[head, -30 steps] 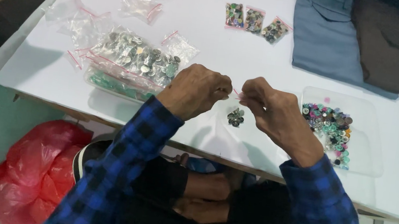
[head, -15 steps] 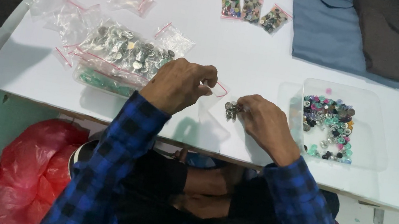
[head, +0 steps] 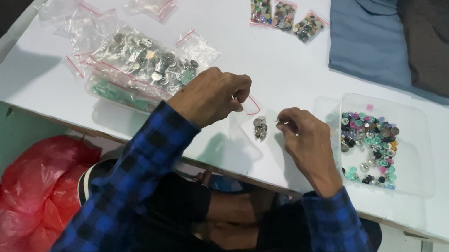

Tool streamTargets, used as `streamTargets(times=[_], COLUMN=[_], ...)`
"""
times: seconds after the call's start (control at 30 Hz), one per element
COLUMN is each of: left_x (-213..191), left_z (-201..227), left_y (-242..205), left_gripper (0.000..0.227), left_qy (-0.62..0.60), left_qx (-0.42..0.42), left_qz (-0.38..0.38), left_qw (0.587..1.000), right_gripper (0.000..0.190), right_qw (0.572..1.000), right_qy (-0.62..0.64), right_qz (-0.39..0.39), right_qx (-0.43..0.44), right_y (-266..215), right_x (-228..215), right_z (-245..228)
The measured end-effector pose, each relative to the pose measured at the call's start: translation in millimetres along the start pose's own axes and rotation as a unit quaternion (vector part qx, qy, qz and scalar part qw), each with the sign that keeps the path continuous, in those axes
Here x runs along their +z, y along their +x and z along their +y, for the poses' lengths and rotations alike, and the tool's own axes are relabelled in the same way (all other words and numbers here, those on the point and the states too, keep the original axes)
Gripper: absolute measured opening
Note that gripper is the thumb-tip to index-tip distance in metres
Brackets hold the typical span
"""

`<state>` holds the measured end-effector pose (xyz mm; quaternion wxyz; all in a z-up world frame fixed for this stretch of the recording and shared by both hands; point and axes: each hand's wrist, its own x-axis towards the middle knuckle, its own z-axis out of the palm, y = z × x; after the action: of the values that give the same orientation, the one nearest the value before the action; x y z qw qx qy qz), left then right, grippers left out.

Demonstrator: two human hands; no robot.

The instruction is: Sorting decorative buttons from a container and placing them into small plastic bags

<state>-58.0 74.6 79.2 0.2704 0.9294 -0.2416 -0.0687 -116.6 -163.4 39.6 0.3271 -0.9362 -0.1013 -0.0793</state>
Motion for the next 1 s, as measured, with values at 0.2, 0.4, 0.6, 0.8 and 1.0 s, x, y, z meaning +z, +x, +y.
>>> streamTargets(times=[0.2, 0.4, 0.6, 0.8, 1.0], left_x=[-3.5, -0.6, -1.5, -8.2, -8.4], left_z=[12.4, 9.1, -3.4, -18.5, -13.5], left_y=[2.2, -1.5, -3.0, -6.0, -5.7], left_gripper=[0.012, 0.012, 0.014, 0.016, 0.015], left_qy=[0.0, -0.013, -0.027, -0.016, -0.01], left_qx=[-0.015, 0.0, 0.01, 0.01, 0.002], left_qz=[-0.019, -0.017, -0.001, 0.004, 0.006], left_qw=[1.0, 1.0, 1.0, 1.0, 1.0], right_gripper=[0.023, 0.019, 0.019, 0.036, 0.024], right_qw=[0.984, 0.988, 0.995, 0.962, 0.972], right_qy=[0.122, 0.02, 0.004, -0.149, -0.155], right_qz=[0.055, -0.038, 0.001, -0.227, -0.176], right_qx=[-0.114, -0.151, -0.104, 0.01, -0.033], right_y=[2.5, 23.1, 20.7, 24.0, 25.5], right_x=[-36.3, -30.3, -31.9, -30.5, -1.0], right_z=[-57.5, -80.5, -63.6, -77.9, -25.0])
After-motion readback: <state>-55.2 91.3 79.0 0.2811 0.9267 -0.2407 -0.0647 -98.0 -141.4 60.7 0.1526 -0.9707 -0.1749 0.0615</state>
